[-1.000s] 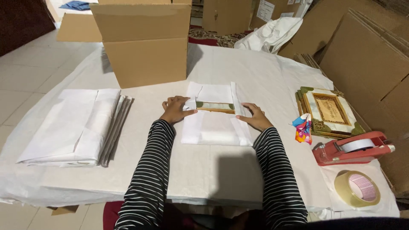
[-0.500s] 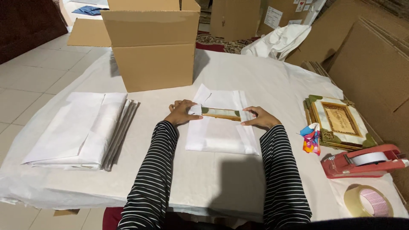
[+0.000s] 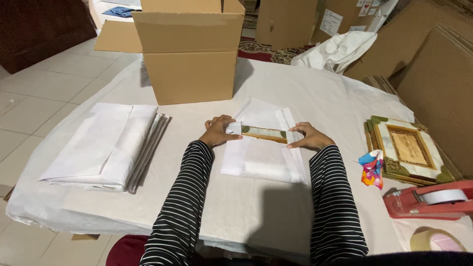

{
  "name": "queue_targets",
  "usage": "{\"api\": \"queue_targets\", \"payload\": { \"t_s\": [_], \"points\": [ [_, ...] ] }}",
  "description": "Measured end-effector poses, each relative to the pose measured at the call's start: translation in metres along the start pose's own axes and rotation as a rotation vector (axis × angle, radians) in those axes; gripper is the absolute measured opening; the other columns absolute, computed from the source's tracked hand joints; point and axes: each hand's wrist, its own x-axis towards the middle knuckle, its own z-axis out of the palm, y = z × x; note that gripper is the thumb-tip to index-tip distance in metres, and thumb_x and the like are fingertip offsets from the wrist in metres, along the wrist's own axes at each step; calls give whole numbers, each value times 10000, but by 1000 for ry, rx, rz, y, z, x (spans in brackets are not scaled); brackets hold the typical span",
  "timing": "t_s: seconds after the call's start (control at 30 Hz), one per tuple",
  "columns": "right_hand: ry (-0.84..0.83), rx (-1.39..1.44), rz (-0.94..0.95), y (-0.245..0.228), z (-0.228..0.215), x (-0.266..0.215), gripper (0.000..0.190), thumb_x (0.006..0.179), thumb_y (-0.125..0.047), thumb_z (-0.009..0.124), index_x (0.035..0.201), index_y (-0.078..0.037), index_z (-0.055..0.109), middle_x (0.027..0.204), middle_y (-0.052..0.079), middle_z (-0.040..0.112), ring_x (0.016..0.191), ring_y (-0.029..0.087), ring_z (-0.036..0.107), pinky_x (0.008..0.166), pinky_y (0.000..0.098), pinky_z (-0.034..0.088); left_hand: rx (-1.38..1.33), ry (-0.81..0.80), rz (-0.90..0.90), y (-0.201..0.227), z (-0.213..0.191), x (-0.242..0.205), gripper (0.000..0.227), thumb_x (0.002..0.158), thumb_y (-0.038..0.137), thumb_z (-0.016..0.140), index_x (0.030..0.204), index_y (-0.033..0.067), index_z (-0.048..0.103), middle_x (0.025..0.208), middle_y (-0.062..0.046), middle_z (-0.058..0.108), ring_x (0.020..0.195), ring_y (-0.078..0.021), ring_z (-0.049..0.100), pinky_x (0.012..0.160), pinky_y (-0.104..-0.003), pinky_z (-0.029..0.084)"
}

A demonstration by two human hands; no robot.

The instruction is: The person wraps a picture frame in white paper and secures the paper with tape.

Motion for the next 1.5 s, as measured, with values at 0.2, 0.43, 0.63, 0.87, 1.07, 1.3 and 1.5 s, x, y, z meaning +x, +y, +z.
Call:
{"api": "queue_targets", "payload": {
  "t_s": [0.2,0.43,0.63,0.87,1.07,1.3,1.5],
  "points": [
    [-37,-21,20,6,1,11,943,550,-401,1022,1374,-154,634,1548,209,350,1435,426,397,1214,494,324,-64,24,39,-5,4,3,863,709,506,910,1401,109,580,1431,-54,524,1369,-255,395,1143,-542,75],
    [-56,-48,36,10,0,16,934,550,-389,1021,1356,-132,625,1459,225,431,1357,425,465,1156,492,368,-103,30,-9,-12,6,0,766,704,496,926,1248,146,517,1368,-114,561,1396,-300,445,1175,-492,100],
    [-63,-63,61,6,-3,13,909,549,-424,1024,1314,-130,630,1415,215,481,1320,413,493,1132,487,388,-53,-6,-18,-7,4,2,673,731,522,891,1204,159,578,1423,-93,524,1408,-288,425,1186,-512,101],
    [-49,-11,49,5,-2,7,905,539,-394,1029,1298,-78,650,1426,246,485,1360,441,460,1148,503,378,-57,-7,-5,-11,5,2,735,735,539,889,1261,133,574,1364,-125,555,1382,-306,428,1184,-527,77],
    [-32,30,0,14,1,12,915,555,-372,1026,1310,-18,651,1442,272,458,1358,430,455,1156,506,366,-41,-24,-43,-18,8,6,817,726,552,889,1318,121,528,1373,-150,552,1404,-319,405,1193,-533,55],
    [-33,42,-62,13,2,5,922,615,-365,1003,1350,27,607,1427,290,423,1338,410,456,1158,491,366,20,-94,-34,-8,3,7,818,771,614,821,1398,171,537,1446,-112,517,1449,-314,336,1199,-553,22],
    [-27,53,-102,19,4,8,915,614,-352,1012,1357,11,621,1429,238,430,1317,355,468,1143,447,379,48,-124,-44,1,2,7,847,774,598,807,1427,129,541,1488,-104,472,1458,-304,306,1187,-566,31]
  ]
}}
